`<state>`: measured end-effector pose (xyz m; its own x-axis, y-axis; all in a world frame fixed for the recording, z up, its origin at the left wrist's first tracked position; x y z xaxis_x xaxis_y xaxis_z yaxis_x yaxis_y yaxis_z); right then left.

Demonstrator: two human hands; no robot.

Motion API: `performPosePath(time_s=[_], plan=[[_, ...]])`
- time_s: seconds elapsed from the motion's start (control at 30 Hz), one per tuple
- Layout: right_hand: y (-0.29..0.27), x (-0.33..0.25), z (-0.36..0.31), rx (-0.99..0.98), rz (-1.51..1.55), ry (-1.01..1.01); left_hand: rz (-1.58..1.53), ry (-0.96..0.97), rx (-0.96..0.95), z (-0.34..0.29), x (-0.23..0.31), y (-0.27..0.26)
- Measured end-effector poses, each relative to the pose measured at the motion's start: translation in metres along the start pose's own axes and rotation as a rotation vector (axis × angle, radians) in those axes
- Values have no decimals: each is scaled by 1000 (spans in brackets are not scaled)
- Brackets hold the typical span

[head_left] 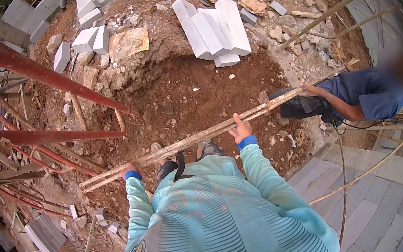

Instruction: The person assembles a red metal scaffolding frame on a construction site. They lift and position the frame, then use a long wooden stick to secure it to the wall and ground. Other workers are visible in the background.

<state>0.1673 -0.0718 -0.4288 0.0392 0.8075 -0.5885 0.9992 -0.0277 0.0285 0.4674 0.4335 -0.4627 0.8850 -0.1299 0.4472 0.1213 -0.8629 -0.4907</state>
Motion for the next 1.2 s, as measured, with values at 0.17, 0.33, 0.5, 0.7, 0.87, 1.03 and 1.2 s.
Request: performPosePath(time_s=[0.17, 0.33, 0.5, 0.7, 0.87, 1.03, 1.2], plan=[[-17, 21, 23, 134, -74, -9, 60, 152, 144, -18, 21, -16], [-14, 22, 27, 113, -73, 21, 430, 344, 716, -134, 25, -28], [-8, 4, 18, 97, -125, 1, -541, -158, -215, -45, -58, 9], [4, -30, 9, 21, -139, -29, -680, 48, -230, -87, -12, 22], [19, -68, 11, 42, -75, -96, -607, 348, -383, -182, 63, 17], [42, -99, 19, -87, 8, -132, -599, 536, -511, -262, 125, 13], [64, -144, -13, 127, -599, -586, -544, 677, -549, -320, 154, 34]])
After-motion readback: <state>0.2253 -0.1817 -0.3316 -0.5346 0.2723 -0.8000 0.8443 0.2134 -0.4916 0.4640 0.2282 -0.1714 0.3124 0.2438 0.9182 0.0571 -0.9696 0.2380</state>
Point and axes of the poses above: each hand's wrist, its own z-axis towards the middle knuckle, its own y-axis out of the palm, x = y × z, the point moved 8 cm from there along z, towards the middle knuckle, and after that the axes turned 8 degrees about x, right-handed, at the moved point
